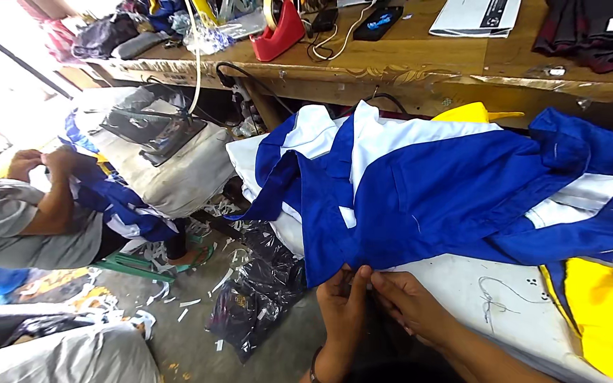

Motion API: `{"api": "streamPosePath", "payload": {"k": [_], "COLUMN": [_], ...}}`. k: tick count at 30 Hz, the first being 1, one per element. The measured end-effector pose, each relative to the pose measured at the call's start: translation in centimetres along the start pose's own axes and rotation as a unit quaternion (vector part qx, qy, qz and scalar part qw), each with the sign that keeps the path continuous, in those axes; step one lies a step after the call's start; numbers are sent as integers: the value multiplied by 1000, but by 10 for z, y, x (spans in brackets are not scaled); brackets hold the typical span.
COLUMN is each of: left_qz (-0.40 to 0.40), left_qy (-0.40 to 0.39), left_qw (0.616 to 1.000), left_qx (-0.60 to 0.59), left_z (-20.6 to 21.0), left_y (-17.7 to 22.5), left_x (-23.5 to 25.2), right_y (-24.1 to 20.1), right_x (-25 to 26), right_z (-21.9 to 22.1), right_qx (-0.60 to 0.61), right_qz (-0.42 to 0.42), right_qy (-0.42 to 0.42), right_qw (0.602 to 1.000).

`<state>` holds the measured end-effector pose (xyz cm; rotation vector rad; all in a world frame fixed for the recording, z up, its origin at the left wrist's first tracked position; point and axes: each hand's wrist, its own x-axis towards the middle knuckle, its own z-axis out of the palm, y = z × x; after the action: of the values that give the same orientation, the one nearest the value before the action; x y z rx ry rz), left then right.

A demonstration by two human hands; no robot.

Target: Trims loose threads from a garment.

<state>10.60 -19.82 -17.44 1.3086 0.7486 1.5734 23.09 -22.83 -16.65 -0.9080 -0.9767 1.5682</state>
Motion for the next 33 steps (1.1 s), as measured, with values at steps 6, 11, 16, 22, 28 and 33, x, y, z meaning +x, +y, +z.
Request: {"api": "streamPosePath", "payload": {"k": [6,11,16,22,28,33], "left_qz": [78,93,53,-25,-13,29], "left_qy": [-20,-34,-26,22,36,3], "left_qw": [989,982,993,999,999,999], "left_qx": [127,161,101,-27,-30,17], "left_z": [-10,-11,-13,1,5,-3], "left_y": [-6,-7,-4,2,-2,-7], "left_x": [5,4,3,2,-2,1], "right_y": [-3,-7,-6,1,9,0], "right_x": [-2,-1,3,3,1,1], "right_z": [-6,-2,1,2,4,1], "right_qx": [-65,-25,-24,-42,-28,-63], "right_qz": [-30,-21,-17,-39,-33,-36], "right_qy": [-26,-3,5,10,8,5], "right_qw": [997,999,1000,998,999,997]}}
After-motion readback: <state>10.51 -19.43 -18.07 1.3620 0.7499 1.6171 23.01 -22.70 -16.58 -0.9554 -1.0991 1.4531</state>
